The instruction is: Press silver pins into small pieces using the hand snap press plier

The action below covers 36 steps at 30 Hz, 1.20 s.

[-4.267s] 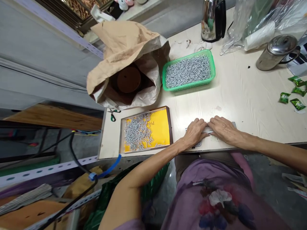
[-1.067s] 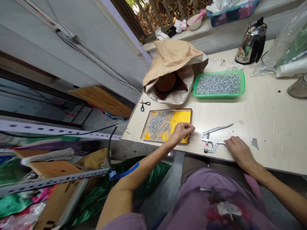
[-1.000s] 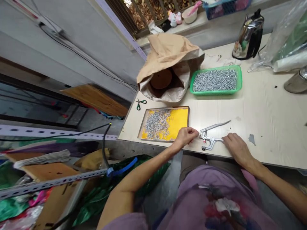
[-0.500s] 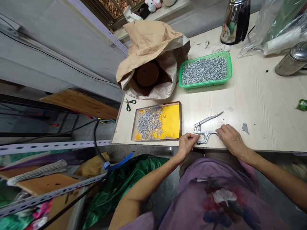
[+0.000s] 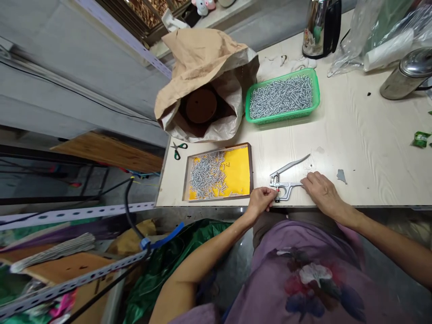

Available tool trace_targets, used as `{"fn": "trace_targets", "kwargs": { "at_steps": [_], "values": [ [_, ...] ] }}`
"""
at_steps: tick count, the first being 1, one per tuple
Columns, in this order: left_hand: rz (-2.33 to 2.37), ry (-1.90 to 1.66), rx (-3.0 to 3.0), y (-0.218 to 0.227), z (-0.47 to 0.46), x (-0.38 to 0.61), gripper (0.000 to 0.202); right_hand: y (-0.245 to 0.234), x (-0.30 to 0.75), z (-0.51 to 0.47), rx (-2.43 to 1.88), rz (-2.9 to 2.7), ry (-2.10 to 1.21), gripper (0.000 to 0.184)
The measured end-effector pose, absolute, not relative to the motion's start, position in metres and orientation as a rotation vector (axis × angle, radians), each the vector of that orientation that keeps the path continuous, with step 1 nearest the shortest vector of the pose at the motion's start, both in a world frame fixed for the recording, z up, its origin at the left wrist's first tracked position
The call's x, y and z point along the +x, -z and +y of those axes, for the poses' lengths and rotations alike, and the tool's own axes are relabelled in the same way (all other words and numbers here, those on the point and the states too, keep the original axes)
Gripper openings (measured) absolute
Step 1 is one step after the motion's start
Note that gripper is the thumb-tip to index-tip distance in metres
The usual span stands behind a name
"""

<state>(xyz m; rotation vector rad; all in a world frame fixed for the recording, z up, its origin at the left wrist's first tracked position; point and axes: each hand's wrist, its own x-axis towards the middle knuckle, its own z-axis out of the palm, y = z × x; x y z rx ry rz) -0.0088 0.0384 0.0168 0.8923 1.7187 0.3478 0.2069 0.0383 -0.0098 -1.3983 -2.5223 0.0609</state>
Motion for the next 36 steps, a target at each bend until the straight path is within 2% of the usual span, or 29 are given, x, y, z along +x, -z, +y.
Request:
{"fn": "trace_targets", "kwargs": {
  "at_steps": [10,16,23,36],
  "values": [
    [1.722,-0.253,1.008,-0.017,0.041,-0.009,0.015,-0.004,0.211,0.059,-1.322,-2.627,-0.304,0.020],
    [1.736,-0.258,1.043,-0.019,0.038,-0.008,0.015,-0.004,0.199,0.107,-1.412,-2.686,-0.113,0.033],
    [1.733,-0.221,0.961,-0.027,0.042,-0.003,0.015,0.011,0.200,0.128,-1.301,-2.725,-0.075,0.028],
    [1.726,-0.145,0.960,-0.026,0.037,-0.001,0.017,0.001,0.201,0.126,-1.309,-2.769,-0.191,0.026]
  ]
}}
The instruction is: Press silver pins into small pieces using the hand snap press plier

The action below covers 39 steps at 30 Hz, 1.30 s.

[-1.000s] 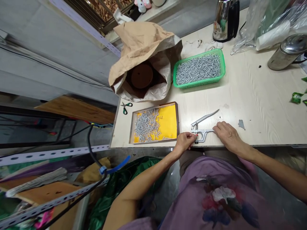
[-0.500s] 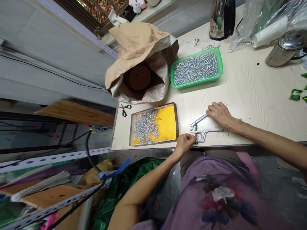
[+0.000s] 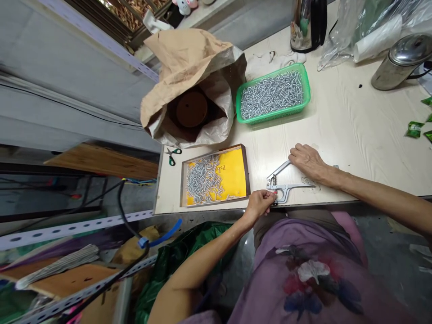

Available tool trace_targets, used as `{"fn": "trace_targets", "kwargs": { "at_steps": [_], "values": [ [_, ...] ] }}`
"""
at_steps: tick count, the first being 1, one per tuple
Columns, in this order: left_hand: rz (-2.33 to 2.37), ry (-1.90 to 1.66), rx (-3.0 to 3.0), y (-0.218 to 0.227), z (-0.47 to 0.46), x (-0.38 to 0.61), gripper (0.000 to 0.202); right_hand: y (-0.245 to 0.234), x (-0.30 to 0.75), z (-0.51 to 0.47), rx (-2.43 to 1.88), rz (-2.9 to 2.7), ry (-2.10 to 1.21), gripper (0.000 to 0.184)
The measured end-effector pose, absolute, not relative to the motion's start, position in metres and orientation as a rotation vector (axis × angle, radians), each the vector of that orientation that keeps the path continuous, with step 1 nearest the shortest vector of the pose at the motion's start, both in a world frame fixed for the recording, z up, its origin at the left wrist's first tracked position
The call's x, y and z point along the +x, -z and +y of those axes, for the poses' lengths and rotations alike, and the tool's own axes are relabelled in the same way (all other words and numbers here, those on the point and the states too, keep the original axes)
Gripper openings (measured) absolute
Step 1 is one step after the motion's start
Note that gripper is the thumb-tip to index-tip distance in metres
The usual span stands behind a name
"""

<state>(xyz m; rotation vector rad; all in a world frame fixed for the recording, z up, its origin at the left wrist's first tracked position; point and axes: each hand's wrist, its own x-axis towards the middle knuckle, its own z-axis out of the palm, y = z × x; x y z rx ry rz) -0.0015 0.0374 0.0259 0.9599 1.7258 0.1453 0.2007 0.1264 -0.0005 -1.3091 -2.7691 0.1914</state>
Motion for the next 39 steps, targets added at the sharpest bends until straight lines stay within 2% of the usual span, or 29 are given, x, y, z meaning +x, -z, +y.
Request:
{"fn": "trace_targets", "kwargs": {
  "at_steps": [3,8,11,19,23,26,30,35,39],
  "values": [
    [1.717,-0.196,0.914,-0.025,0.035,-0.001,0.018,-0.002,0.209,0.122,-1.241,-2.787,-0.236,0.015],
    [1.690,-0.259,0.880,-0.022,0.031,-0.004,0.023,0.003,0.225,0.105,-1.093,-2.752,-0.315,0.081],
    [1.695,-0.271,0.878,-0.020,0.028,-0.004,0.024,0.010,0.227,0.096,-1.090,-2.734,-0.297,0.093],
    [1.702,-0.298,0.893,-0.016,0.026,-0.004,0.023,0.001,0.223,0.092,-1.141,-2.787,-0.253,0.084],
    [1.720,-0.234,0.958,-0.014,0.025,-0.008,0.023,-0.004,0.222,0.090,-1.204,-2.770,-0.264,0.070],
    [1.769,-0.231,1.263,-0.017,0.021,-0.012,0.023,-0.006,0.220,0.088,-1.223,-2.798,-0.252,0.054],
    [1.672,-0.335,1.934,-0.018,0.024,-0.005,0.014,-0.007,0.218,0.083,-1.233,-2.786,-0.246,0.040],
    [1.226,-0.305,2.400,-0.003,0.054,0.019,0.050,-0.009,0.220,0.076,-1.242,-2.768,-0.302,0.045],
    [1.064,-0.186,2.451,0.004,0.077,0.027,0.057,-0.014,0.226,0.073,-1.302,-2.757,-0.345,0.052]
  ]
}}
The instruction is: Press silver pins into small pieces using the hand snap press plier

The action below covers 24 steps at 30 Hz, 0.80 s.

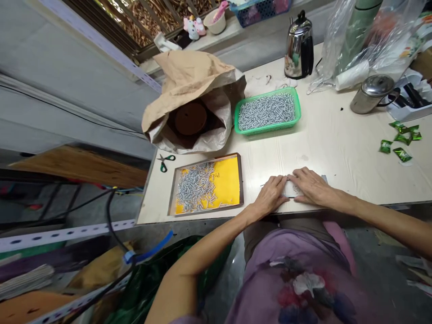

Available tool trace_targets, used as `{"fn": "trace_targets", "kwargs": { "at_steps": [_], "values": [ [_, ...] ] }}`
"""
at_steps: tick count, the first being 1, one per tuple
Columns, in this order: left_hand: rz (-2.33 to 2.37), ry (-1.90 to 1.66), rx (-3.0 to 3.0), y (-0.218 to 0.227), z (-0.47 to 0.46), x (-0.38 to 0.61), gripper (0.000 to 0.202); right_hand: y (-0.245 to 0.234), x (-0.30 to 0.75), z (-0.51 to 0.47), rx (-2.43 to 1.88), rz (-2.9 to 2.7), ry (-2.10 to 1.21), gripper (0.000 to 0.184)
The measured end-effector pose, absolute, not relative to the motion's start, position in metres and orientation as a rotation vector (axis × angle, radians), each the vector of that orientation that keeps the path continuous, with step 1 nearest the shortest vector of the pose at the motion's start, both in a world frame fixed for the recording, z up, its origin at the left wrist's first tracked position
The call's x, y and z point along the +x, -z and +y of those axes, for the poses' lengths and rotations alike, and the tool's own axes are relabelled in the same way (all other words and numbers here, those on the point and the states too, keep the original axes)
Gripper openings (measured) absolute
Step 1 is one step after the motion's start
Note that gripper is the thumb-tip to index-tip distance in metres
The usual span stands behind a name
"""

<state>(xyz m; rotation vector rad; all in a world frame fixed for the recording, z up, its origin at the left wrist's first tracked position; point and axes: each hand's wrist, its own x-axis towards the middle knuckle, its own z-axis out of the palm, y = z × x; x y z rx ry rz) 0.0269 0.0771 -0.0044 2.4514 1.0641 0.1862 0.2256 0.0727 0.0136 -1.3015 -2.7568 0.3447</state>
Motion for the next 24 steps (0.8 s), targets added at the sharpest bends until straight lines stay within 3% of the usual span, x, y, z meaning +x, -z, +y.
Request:
{"fn": "trace_targets", "kwargs": {
  "at_steps": [9,14,17,21,24],
  "values": [
    [1.147,-0.105,2.440,0.003,0.087,0.033,0.025,-0.008,0.220,0.072,-1.375,-2.738,-0.180,0.007],
    [1.207,-0.080,2.480,0.010,0.083,0.036,0.018,0.003,0.215,0.067,-1.412,-2.651,-0.159,0.019],
    [1.200,-0.156,2.487,0.015,0.081,0.034,0.022,-0.002,0.222,0.075,-1.415,-2.650,-0.202,0.007],
    [1.231,-0.388,2.537,0.025,0.063,0.033,0.037,-0.011,0.240,0.094,-1.250,-2.727,-0.339,0.038],
    [1.163,-0.476,2.576,0.033,0.041,0.038,0.041,-0.010,0.246,0.108,-1.230,-2.714,-0.331,0.022]
  ]
}}
